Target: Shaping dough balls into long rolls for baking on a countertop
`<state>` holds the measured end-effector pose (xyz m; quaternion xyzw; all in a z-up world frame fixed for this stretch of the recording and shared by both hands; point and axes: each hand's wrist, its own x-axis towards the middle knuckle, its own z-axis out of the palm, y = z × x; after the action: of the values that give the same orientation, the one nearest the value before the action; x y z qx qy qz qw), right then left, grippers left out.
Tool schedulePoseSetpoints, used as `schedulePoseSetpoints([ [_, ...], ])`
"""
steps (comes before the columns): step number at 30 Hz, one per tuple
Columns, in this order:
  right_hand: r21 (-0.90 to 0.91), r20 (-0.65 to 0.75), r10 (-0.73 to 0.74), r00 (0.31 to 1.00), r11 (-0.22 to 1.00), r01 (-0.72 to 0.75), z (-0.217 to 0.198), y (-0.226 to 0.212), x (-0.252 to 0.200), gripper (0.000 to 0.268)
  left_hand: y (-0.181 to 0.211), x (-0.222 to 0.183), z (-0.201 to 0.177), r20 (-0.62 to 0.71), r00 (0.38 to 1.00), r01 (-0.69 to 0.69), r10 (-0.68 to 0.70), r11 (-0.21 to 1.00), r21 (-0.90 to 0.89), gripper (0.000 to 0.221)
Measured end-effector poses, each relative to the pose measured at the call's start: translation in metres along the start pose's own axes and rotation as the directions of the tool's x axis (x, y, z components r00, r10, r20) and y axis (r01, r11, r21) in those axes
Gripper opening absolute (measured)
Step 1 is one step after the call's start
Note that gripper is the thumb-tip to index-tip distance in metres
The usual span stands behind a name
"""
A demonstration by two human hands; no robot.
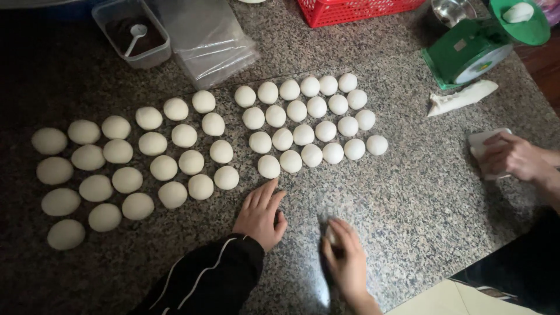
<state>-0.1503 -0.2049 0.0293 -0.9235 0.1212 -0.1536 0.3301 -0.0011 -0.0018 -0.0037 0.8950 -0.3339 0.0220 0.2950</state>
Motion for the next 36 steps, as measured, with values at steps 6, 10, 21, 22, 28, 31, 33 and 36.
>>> schedulePoseSetpoints([
  [6,-0.15,-0.175,0.135,0.975,0.975,-0.162,-0.008,0.047,0.053,0.051,0.001,0.0,-0.001,0.085,0.995,0.049,-0.047,0.999,-0.023,0.05],
  [10,-0.095,-0.203,0.423,0.883,0.889,-0.447,0.019,0.005,0.08,0.052,-0.001,0.0,0.0,0.061,0.998,0.023,-0.021,0.999,-0.032,0.051],
  [21,-0.147,-0.101,0.03,0.994,0.988,-0.045,-0.005,0.044,0.038,0.077,-0.001,0.001,0.001,-0.084,0.996,-0.029,0.029,1.0,0.008,0.054],
  [22,-0.148,-0.101,0.029,0.994,0.988,-0.044,-0.003,0.023,0.054,0.077,0.001,0.001,-0.002,-0.085,0.996,-0.029,0.029,1.0,0.007,0.054],
  [28,-0.106,-0.353,0.086,0.932,0.986,-0.131,0.042,-0.004,0.058,0.068,0.005,0.005,-0.017,0.299,0.953,0.019,-0.044,0.996,0.086,0.052],
  [31,-0.044,-0.084,0.115,0.99,0.992,-0.119,0.022,-0.012,0.013,0.058,0.005,0.004,-0.008,-0.091,0.996,-0.025,0.023,0.999,-0.023,0.052],
  [33,0.039,0.067,-0.019,0.998,0.999,0.016,-0.005,-0.005,-0.006,0.054,0.007,0.004,-0.009,-0.141,0.99,-0.029,0.028,1.0,-0.004,0.054],
  [36,-0.219,-0.061,-0.066,0.996,0.974,0.051,0.002,0.046,0.014,0.067,0.0,0.003,0.0,-0.071,0.997,-0.012,0.012,1.0,-0.01,0.055],
])
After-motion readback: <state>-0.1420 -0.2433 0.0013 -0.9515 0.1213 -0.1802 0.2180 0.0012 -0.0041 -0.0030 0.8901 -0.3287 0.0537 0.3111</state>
